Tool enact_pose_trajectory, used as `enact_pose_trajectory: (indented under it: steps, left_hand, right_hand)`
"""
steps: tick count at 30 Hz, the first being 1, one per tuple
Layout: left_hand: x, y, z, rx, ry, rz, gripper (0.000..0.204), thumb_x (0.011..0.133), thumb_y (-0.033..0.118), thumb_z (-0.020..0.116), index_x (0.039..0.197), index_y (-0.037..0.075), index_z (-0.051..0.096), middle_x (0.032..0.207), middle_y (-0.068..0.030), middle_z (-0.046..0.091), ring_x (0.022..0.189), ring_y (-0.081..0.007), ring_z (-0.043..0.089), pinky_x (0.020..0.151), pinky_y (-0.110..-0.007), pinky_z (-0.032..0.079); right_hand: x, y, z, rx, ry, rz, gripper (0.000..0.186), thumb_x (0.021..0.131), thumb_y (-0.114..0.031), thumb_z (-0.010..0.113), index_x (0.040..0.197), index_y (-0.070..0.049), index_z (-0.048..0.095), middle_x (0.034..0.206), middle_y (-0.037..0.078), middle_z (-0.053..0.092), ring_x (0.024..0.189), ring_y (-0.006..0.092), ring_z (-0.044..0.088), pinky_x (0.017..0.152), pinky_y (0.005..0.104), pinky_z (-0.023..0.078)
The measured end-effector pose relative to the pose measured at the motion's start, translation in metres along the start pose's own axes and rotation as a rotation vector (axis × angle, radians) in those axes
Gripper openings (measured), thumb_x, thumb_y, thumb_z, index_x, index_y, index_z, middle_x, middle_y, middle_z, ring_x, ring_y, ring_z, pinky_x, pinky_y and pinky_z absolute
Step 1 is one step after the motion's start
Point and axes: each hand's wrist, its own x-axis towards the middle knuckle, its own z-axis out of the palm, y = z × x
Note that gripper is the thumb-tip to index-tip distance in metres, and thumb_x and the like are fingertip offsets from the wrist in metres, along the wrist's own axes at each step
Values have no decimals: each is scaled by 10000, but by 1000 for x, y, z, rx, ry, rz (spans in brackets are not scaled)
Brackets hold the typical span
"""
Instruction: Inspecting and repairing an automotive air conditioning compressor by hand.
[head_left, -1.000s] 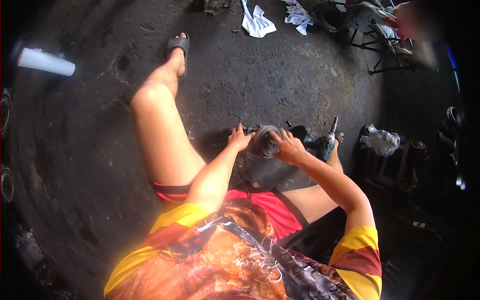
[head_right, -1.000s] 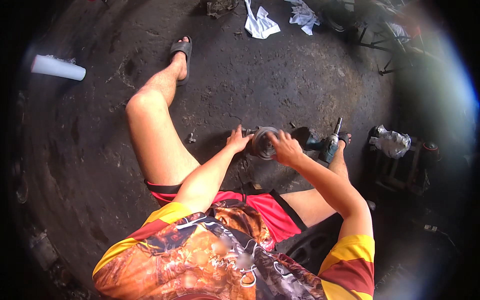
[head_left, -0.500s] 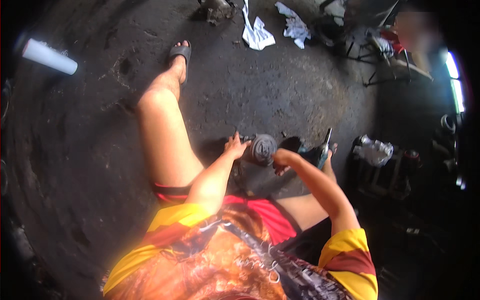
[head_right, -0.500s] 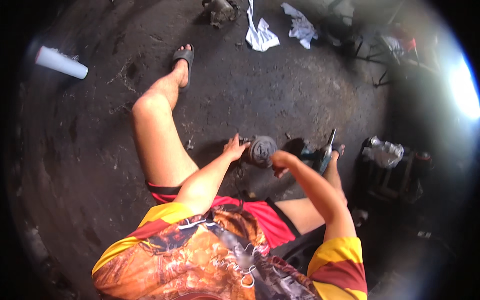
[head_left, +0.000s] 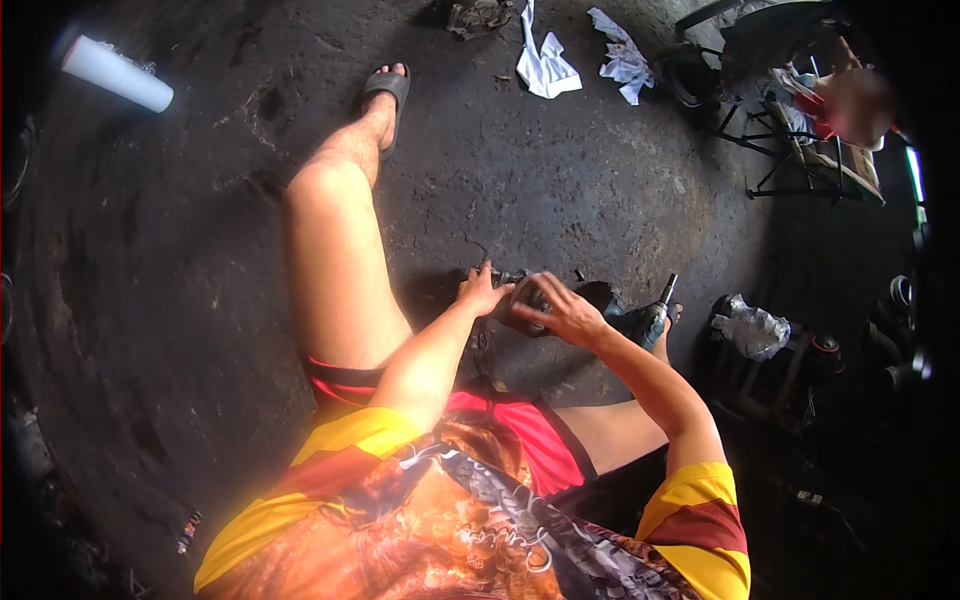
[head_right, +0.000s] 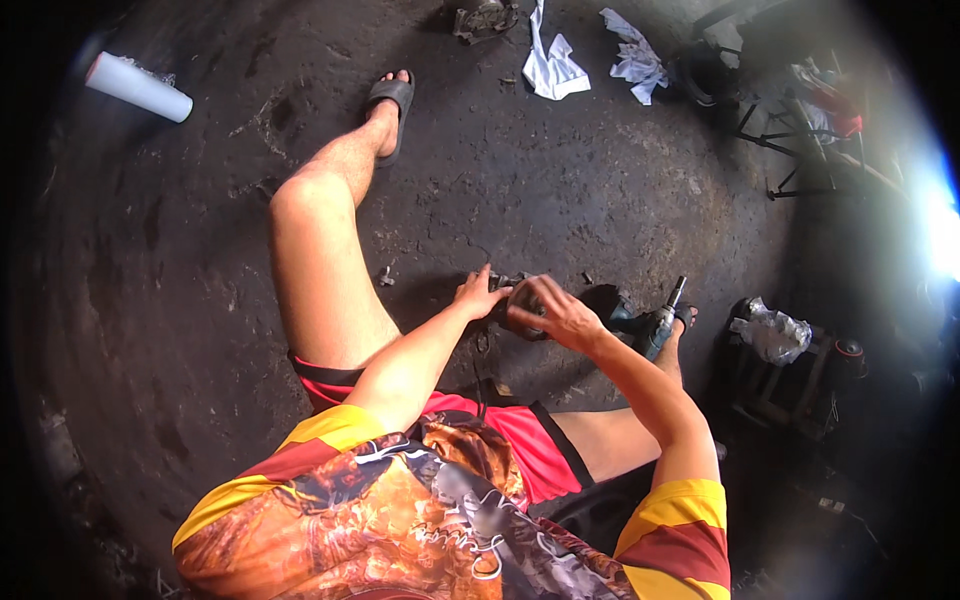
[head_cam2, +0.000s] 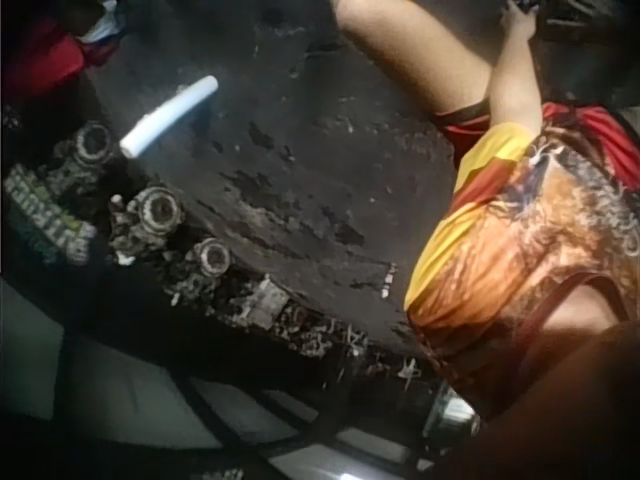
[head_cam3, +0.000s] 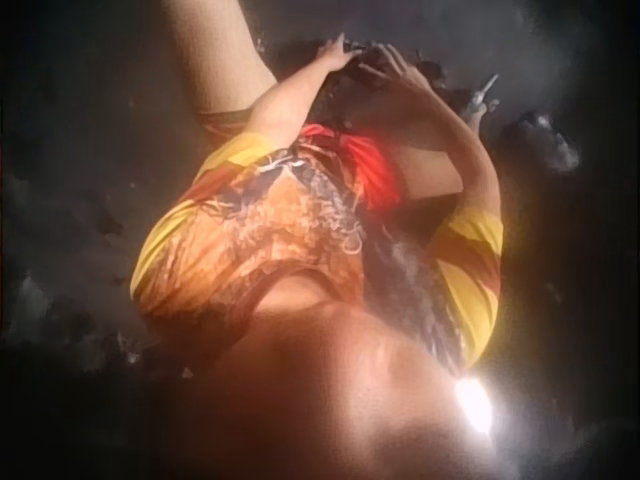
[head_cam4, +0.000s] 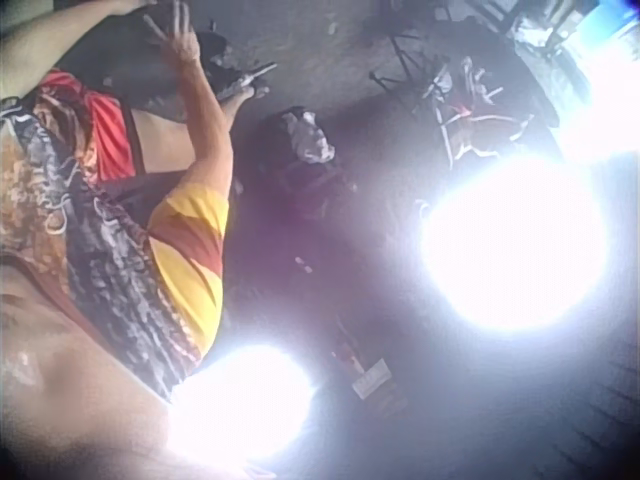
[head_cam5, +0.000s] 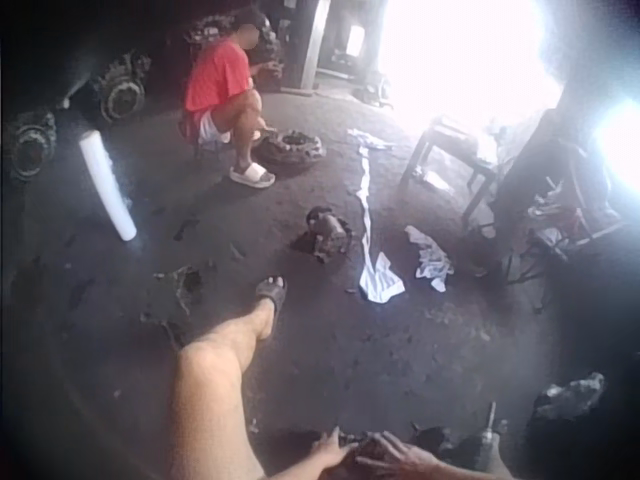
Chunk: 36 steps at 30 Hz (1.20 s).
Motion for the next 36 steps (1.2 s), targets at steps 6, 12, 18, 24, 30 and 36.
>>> enact_pose_trajectory:
  steps: [6, 12, 18, 24, 30, 36]
  left_hand:
    - [-3, -1, 1, -26, -4, -16, 916, 763, 569, 617, 1440, 114, 202, 1423, -253, 279, 1277, -414, 350, 1047, -439, 321]
    - [2, -2, -1, -40, 18, 16, 910, 771, 567, 611, 1441, 113, 197, 1436, -270, 242, 1291, -429, 321, 1061, -439, 301]
    - [-1, -4, -1, 17, 32, 30, 889, 784, 585, 579, 1429, 87, 224, 1394, -276, 314, 1287, -388, 347, 1054, -431, 305]
    - [-5, 3, -2, 52, -4, 19, 901, 783, 591, 575, 1422, 64, 223, 1379, -275, 335, 1260, -398, 380, 1039, -439, 333]
    - [14, -10, -2, 52, -32, 36, 894, 784, 562, 597, 1424, 68, 213, 1397, -304, 282, 1263, -432, 362, 1031, -456, 340]
    - [10, -5, -7, 16, -16, 33, 893, 779, 603, 567, 1411, 55, 253, 1356, -292, 358, 1238, -415, 402, 1028, -442, 341]
  right_hand:
    - [-4, 0, 26, 1608, -620, 1503, 636, 888, -556, 410, 837, 25, 662, 887, 292, 628, 913, 396, 623, 790, 445, 499]
    - [-10, -28, -12, 523, -344, 921, 567, 772, -349, 645, 1236, -68, 481, 1248, 201, 512, 1167, 337, 502, 853, 468, 466]
    - [-8, -13, -7, -120, -106, 205, 815, 735, -204, 639, 1428, -309, 221, 1443, 169, 240, 1320, 347, 297, 1003, 491, 360]
    - [3, -22, 14, 330, -106, 413, 657, 808, -340, 587, 1401, -278, 313, 1365, 213, 358, 1240, 338, 424, 839, 431, 518]
    - [-22, -33, 49, 1325, -427, 1431, 662, 886, -589, 402, 805, 18, 654, 589, 171, 616, 454, 298, 577, 531, 388, 494]
    - [-3, -35, -28, 297, -186, 659, 766, 760, -232, 655, 1411, -220, 253, 1442, 192, 263, 1277, 339, 371, 956, 476, 404]
